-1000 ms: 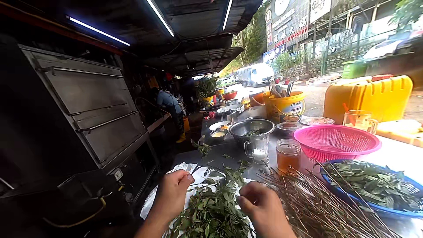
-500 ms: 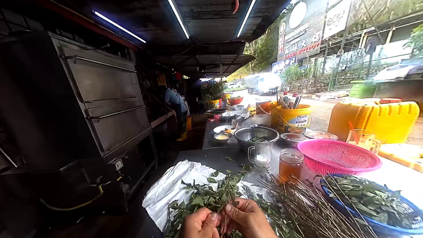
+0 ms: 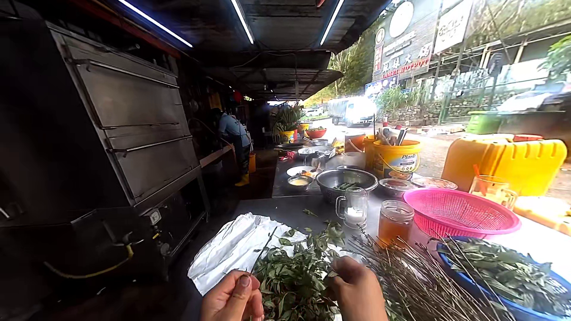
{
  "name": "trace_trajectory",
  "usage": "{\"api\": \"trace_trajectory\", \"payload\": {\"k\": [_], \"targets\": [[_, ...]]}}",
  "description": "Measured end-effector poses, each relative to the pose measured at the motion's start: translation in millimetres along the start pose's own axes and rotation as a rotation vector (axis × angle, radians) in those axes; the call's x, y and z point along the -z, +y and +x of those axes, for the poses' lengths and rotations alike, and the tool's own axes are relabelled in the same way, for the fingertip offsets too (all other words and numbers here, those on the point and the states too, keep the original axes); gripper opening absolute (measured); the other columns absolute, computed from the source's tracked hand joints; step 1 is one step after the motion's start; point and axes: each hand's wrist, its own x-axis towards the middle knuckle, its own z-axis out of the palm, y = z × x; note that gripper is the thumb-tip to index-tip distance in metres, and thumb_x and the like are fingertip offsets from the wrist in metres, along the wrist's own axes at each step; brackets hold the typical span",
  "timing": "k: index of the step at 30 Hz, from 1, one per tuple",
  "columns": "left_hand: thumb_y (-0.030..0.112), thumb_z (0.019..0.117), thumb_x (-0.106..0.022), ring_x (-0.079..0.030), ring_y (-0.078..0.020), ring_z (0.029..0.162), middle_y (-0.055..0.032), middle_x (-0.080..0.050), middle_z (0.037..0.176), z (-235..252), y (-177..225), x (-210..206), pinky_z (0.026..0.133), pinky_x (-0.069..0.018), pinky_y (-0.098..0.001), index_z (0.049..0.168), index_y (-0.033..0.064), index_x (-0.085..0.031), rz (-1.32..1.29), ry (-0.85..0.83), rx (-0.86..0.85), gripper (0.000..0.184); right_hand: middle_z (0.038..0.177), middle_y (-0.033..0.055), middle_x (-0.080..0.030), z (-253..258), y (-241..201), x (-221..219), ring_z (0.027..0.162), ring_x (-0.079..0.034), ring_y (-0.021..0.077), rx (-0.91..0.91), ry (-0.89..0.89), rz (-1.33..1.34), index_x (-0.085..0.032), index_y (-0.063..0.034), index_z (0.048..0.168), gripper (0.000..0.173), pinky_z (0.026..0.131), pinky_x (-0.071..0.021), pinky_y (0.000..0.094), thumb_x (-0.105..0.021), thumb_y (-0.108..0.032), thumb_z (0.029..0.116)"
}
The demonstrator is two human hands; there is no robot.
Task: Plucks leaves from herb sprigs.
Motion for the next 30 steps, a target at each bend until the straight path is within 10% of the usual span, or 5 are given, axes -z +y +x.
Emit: {"api": "trace_trajectory", "payload": {"k": [5,15,20,27,30], "targets": [[-0.002,0.1003,-0.051,-0.067,-0.0127,0.063,-0.0033,-0.069,0.073,-1.9,-0.6,3.3,0.061,-0.0601,-0.0283,0.096,0.0001,-0.066,0.104,0.035,-0.052,0.016,0.079,0.0130,-0.068,0.8,-2.9,-5.5,0.057,-0.059,0.0152,-0.160,-0.145,0.741,-0.056,0.0000,0.093,0.015,0.051,-0.0484,0.0276,-0.046,0.010,0.0887],[0.000,0.0898,-0.066,-0.067,-0.0090,0.091,-0.0036,-0.069,0.095,-0.4,1.7,11.0,0.077,-0.0587,-0.0241,0.088,0.0017,-0.074,0.432,0.145,-0.289,0.009,0.081,0.0173,-0.073,-3.8,-6.4,-1.4,0.061,-0.068,0.0193,-0.188,-0.380,0.867,-0.064,0.0054,0.106,0.032,0.057,-0.0580,0.0314,-0.035,-0.010,0.1081],[0.002,0.0962,-0.060,-0.056,-0.0044,0.050,0.0008,-0.067,0.069,13.9,19.8,6.2,0.045,-0.0470,-0.0200,0.092,0.0012,-0.071,0.426,0.126,-0.149,0.011,0.056,0.0033,-0.053,1.2,-8.2,0.3,0.043,-0.043,0.0084,-0.104,0.065,0.690,-0.069,0.0020,0.107,0.031,0.040,-0.0345,0.0238,-0.042,-0.012,0.1093],[0.022,0.0972,-0.059,-0.065,-0.0169,0.063,-0.0026,-0.068,0.072,52.5,12.5,-10.1,0.061,-0.0548,-0.0437,0.089,0.0086,-0.072,1.015,-0.003,-0.089,0.020,0.061,0.0028,-0.057,17.7,-9.1,24.9,0.045,-0.048,0.0083,-0.146,0.518,0.857,-0.064,0.0017,0.105,0.023,0.042,-0.0397,0.0214,-0.046,-0.012,0.1095],[0.023,0.0955,-0.060,-0.056,-0.0089,0.053,0.0039,-0.059,0.062,72.8,6.5,-30.3,0.052,-0.0490,-0.0322,0.086,0.0129,-0.072,0.978,0.047,-0.199,0.019,0.066,0.0042,-0.063,18.9,-10.1,26.2,0.048,-0.052,0.0087,-0.164,0.550,0.916,-0.065,0.0023,0.104,0.028,0.045,-0.0425,0.0212,-0.042,-0.012,0.1104]]}}
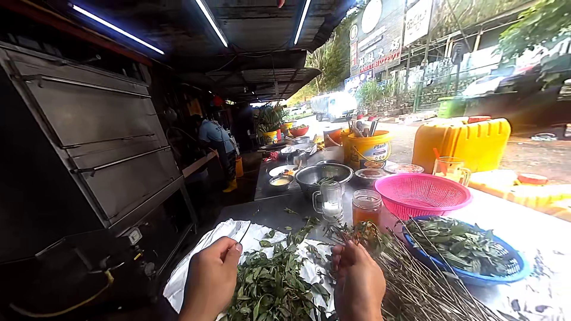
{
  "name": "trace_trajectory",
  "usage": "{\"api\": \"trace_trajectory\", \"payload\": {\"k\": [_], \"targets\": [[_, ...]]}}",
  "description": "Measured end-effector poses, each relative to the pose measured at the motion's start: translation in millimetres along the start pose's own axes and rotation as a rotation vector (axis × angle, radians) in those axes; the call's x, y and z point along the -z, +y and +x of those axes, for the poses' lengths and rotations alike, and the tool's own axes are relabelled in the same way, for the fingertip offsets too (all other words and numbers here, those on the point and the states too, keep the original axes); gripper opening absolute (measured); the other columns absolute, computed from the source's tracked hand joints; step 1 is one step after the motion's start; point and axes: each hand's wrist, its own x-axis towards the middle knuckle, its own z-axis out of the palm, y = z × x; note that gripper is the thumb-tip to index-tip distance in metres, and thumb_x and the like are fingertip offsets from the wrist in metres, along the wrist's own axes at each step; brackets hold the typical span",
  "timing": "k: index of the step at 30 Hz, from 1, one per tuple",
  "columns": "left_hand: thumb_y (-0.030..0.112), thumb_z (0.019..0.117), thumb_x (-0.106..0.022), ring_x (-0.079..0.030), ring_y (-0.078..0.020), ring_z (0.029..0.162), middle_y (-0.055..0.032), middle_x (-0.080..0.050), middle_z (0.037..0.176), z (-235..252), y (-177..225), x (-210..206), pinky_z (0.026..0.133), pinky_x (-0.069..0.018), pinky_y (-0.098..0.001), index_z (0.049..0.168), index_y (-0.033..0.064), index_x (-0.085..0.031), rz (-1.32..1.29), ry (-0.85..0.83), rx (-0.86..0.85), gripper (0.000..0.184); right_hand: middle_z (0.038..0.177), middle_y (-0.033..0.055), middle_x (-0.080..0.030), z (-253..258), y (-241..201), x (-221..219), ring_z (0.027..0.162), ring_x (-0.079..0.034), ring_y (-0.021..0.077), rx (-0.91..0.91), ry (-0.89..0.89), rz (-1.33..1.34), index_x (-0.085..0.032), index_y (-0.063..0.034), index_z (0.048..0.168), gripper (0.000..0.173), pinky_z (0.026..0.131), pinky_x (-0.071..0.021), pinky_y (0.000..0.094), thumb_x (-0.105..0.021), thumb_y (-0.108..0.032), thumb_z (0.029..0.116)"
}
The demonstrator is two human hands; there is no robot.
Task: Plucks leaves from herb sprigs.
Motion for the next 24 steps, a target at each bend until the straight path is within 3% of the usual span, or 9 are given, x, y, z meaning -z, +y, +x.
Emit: {"api": "trace_trajectory", "payload": {"k": [4,9,11,14,16,18,20,22,24], "targets": [[0.023,0.0965,-0.063,-0.050,-0.0026,0.050,0.0081,-0.059,0.063,16.6,25.7,-12.3,0.048,-0.0432,-0.0244,0.091,0.0148,-0.074,-0.149,0.125,-0.130,0.015,0.068,0.0061,-0.065,-4.3,6.5,-2.9,0.052,-0.057,0.0103,-0.016,-0.045,0.022,-0.069,0.0048,0.105,0.034,0.049,-0.0480,0.0229,-0.038,-0.008,0.1100],[0.016,0.1002,-0.057,-0.047,-0.0077,0.042,0.0024,-0.054,0.057,22.3,79.4,-38.7,0.039,-0.0403,-0.0229,0.105,0.0068,-0.071,-0.524,0.072,-0.167,0.017,0.068,0.0037,-0.066,-7.1,21.5,1.9,0.052,-0.053,0.0094,-0.051,-0.218,-0.227,-0.073,0.0030,0.110,0.032,0.050,-0.0437,0.0263,-0.042,-0.004,0.1055],[0.012,0.1030,-0.053,-0.050,-0.0097,0.042,-0.0011,-0.054,0.055,16.5,118.5,-45.6,0.040,-0.0434,-0.0230,0.108,0.0052,-0.069,-0.697,-0.049,-0.101,0.018,0.068,0.0044,-0.068,-9.0,26.0,2.6,0.053,-0.057,0.0107,-0.136,-0.324,-0.354,-0.072,0.0022,0.108,0.029,0.051,-0.0479,0.0286,-0.044,-0.006,0.1058],[0.012,0.1080,-0.049,-0.057,-0.0146,0.043,-0.0090,-0.060,0.058,5.0,174.1,-57.0,0.042,-0.0508,-0.0258,0.111,0.0015,-0.064,-0.881,-0.356,0.059,0.019,0.062,0.0027,-0.067,-16.5,25.4,0.7,0.049,-0.059,0.0099,-0.195,-0.451,-0.472,-0.068,-0.0023,0.085,0.029,0.049,-0.0495,0.0283,-0.047,-0.008,0.1043],[0.014,0.1077,-0.053,-0.067,-0.0198,0.049,-0.0159,-0.071,0.075,3.3,195.6,-64.8,0.046,-0.0570,-0.0286,0.123,0.0023,-0.058,-0.721,-0.642,0.152,0.020,0.063,0.0002,-0.066,-23.4,22.9,2.2,0.051,-0.061,0.0080,-0.155,-0.518,-0.477,-0.067,-0.0040,0.082,0.024,0.051,-0.0529,0.0264,-0.055,-0.009,0.1019],[0.019,0.1033,-0.063,-0.072,-0.0182,0.062,-0.0111,-0.074,0.097,4.2,204.6,-69.5,0.054,-0.0611,-0.0298,0.139,0.0106,-0.052,-0.406,-0.809,0.161,0.038,0.068,-0.0017,-0.064,-31.3,22.5,5.6,0.056,-0.061,0.0057,-0.100,-0.571,-0.427,-0.063,-0.0048,0.091,0.005,0.057,-0.0547,0.0244,-0.061,-0.005,0.0950],[0.021,0.0993,-0.069,-0.073,-0.0144,0.067,-0.0057,-0.074,0.105,2.1,193.4,-64.2,0.057,-0.0631,-0.0298,0.140,0.0154,-0.054,-0.294,-0.738,0.063,0.044,0.066,0.0001,-0.064,-32.7,20.6,5.4,0.053,-0.060,0.0073,-0.160,-0.598,-0.346,-0.063,-0.0043,0.090,0.007,0.053,-0.0531,0.0245,-0.060,-0.001,0.0953],[0.019,0.0967,-0.071,-0.074,-0.0131,0.068,-0.0025,-0.075,0.105,3.4,164.8,-46.2,0.056,-0.0637,-0.0289,0.130,0.0157,-0.061,-0.361,-0.564,-0.063,0.035,0.061,0.0018,-0.066,-29.7,17.1,0.5,0.048,-0.059,0.0081,-0.235,-0.657,-0.254,-0.063,-0.0038,0.086,0.018,0.047,-0.0503,0.0233,-0.053,-0.001,0.1008],[0.018,0.0953,-0.068,-0.073,-0.0142,0.069,-0.0010,-0.076,0.103,8.6,130.3,-18.6,0.054,-0.0617,-0.0286,0.118,0.0154,-0.068,-0.416,-0.391,-0.153,0.023,0.068,0.0081,-0.071,-25.3,20.0,-2.5,0.049,-0.060,0.0100,-0.297,-0.744,-0.199,-0.065,0.0014,0.098,0.019,0.046,-0.0500,0.0244,-0.048,-0.003,0.1049]]}}
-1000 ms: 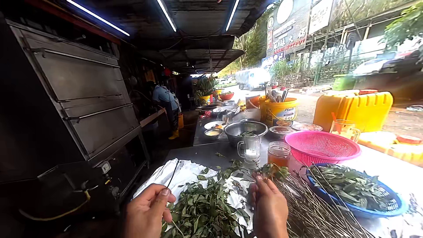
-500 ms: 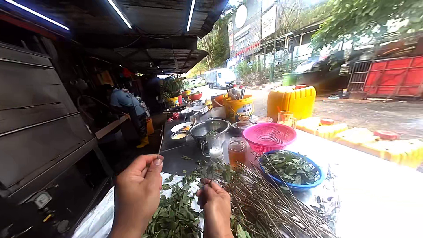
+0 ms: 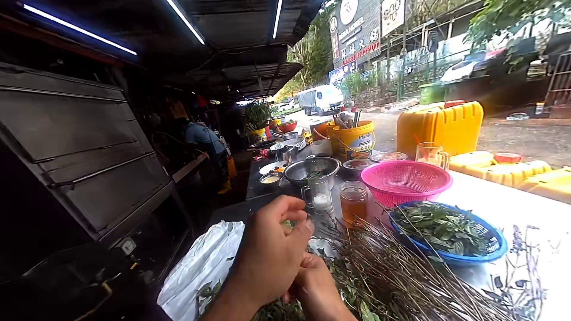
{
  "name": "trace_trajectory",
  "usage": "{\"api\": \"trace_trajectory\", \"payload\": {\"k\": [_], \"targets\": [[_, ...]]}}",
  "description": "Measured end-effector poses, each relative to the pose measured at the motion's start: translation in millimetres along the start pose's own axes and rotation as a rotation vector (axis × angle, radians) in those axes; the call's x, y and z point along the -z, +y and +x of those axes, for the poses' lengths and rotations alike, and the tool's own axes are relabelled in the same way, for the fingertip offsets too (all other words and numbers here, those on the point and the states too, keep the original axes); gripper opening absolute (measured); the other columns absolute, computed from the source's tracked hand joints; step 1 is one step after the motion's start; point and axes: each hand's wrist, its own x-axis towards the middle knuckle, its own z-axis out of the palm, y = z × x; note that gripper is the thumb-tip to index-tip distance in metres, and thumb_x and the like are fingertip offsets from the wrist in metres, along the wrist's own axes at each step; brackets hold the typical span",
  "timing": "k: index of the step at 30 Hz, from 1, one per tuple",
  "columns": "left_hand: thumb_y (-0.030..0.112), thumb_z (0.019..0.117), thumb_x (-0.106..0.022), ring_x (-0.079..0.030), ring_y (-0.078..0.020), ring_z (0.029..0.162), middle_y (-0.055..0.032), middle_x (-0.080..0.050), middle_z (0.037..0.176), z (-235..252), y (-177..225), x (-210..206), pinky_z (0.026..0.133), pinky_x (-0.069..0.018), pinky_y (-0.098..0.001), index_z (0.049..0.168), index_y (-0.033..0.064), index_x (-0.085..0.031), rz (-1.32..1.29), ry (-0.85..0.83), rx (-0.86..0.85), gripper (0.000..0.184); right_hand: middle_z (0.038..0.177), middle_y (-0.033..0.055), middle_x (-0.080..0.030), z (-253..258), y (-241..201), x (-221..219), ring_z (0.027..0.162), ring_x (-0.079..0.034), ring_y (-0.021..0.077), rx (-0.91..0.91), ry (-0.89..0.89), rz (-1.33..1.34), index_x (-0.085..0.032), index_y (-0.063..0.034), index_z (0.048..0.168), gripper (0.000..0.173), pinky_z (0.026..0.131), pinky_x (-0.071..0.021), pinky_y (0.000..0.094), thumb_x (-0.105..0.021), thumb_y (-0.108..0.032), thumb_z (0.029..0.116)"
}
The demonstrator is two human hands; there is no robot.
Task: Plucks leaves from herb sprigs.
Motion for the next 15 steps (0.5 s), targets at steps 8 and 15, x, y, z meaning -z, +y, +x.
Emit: {"api": "trace_trajectory", "payload": {"k": [8,15], "targets": [[0.019,0.0919,-0.065,-0.073,-0.0144,0.072,-0.0032,-0.076,0.086,-64.9,-71.7,86.7,0.060,-0.0617,-0.0292,0.096,0.0090,-0.073,0.073,0.226,0.041,0.014,0.076,0.0119,-0.071,-0.3,7.8,-1.0,0.049,-0.055,0.0077,-0.046,-0.156,0.019,-0.067,0.0036,0.111,0.020,0.045,-0.0437,0.0216,-0.050,-0.003,0.1021],[0.014,0.0958,-0.063,-0.073,-0.0131,0.078,-0.0029,-0.075,0.086,-96.7,-99.9,73.7,0.074,-0.0631,-0.0312,0.100,0.0042,-0.075,-0.111,0.023,0.129,0.015,0.077,0.0117,-0.071,-3.2,14.2,0.5,0.049,-0.056,0.0063,-0.040,-0.286,0.106,-0.065,0.0002,0.104,0.014,0.045,-0.0442,0.0199,-0.053,-0.001,0.0981]]}}
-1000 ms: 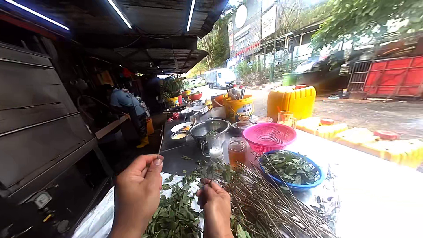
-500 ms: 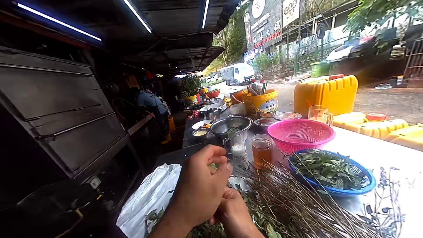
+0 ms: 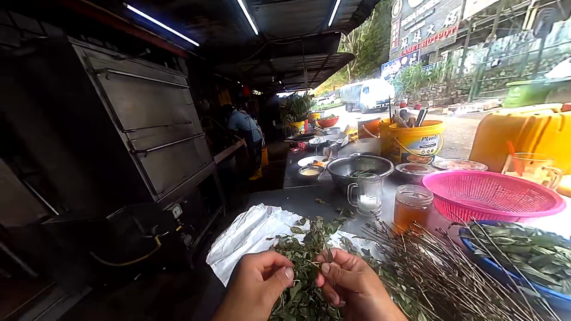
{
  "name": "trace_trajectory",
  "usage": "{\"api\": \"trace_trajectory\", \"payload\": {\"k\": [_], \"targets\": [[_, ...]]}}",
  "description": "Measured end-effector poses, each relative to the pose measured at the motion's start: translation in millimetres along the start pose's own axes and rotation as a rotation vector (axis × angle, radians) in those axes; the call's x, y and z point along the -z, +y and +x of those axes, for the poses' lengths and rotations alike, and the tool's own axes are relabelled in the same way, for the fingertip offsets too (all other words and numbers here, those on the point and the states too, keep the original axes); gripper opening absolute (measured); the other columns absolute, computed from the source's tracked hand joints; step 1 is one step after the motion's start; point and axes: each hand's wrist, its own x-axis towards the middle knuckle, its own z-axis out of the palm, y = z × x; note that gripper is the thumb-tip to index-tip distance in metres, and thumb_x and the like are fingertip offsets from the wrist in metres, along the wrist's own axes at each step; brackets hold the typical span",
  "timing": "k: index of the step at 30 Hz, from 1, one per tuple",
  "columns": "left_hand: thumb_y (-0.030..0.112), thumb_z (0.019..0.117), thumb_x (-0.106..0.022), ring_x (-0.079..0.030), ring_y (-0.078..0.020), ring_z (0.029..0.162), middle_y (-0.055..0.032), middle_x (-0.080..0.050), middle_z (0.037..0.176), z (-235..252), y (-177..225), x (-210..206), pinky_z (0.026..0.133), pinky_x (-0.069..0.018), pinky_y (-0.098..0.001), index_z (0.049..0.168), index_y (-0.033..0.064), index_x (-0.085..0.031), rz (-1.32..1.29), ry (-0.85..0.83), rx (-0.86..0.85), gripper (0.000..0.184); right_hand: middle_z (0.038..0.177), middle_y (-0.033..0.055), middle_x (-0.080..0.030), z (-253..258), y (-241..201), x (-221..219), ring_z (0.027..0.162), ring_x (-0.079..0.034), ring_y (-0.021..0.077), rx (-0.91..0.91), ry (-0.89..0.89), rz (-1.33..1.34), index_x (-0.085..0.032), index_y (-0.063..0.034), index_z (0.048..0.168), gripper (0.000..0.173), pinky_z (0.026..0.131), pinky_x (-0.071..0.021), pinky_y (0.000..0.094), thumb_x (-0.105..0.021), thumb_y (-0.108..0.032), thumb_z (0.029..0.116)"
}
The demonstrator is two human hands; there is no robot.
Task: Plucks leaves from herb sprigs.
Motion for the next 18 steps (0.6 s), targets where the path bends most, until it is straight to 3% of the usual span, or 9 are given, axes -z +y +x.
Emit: {"api": "trace_trajectory", "payload": {"k": [3,6,13,18], "targets": [[0.009,0.0965,-0.061,-0.067,-0.0090,0.065,-0.0013,-0.071,0.073,-9.0,-2.4,-4.6,0.063,-0.0585,-0.0266,0.097,0.0015,-0.074,-0.199,-0.101,0.069,0.014,0.078,0.0120,-0.072,-3.0,-1.4,-2.7,0.051,-0.058,0.0066,-0.012,0.020,0.001,-0.065,-0.0017,0.102,0.011,0.046,-0.0453,0.0194,-0.057,0.001,0.0956],[0.006,0.0944,-0.061,-0.063,-0.0082,0.059,0.0002,-0.068,0.071,-14.1,-3.9,-5.4,0.059,-0.0566,-0.0260,0.093,0.0037,-0.074,-0.318,-0.112,0.147,0.013,0.075,0.0105,-0.071,-4.9,-1.3,-1.5,0.051,-0.059,0.0069,-0.028,0.027,0.008,-0.067,-0.0028,0.099,0.010,0.047,-0.0467,0.0199,-0.058,-0.002,0.0939],[0.006,0.0895,-0.066,-0.066,-0.0096,0.066,0.0003,-0.068,0.073,-14.8,-3.7,-6.9,0.065,-0.0583,-0.0268,0.087,0.0064,-0.071,-0.178,0.018,0.144,0.006,0.062,0.0028,-0.061,-6.6,-3.4,3.4,0.048,-0.055,0.0060,-0.085,-0.069,0.072,-0.068,-0.0075,0.093,0.009,0.046,-0.0459,0.0207,-0.059,-0.012,0.0940],[0.004,0.0910,-0.064,-0.066,-0.0093,0.067,-0.0020,-0.071,0.082,-13.6,-0.3,-13.6,0.061,-0.0566,-0.0254,0.098,0.0034,-0.075,-0.182,0.000,0.095,0.013,0.061,0.0037,-0.061,-6.8,-2.9,1.1,0.047,-0.054,0.0066,-0.084,-0.063,0.079,-0.066,-0.0071,0.090,0.010,0.045,-0.0452,0.0211,-0.057,-0.010,0.0950]]}}
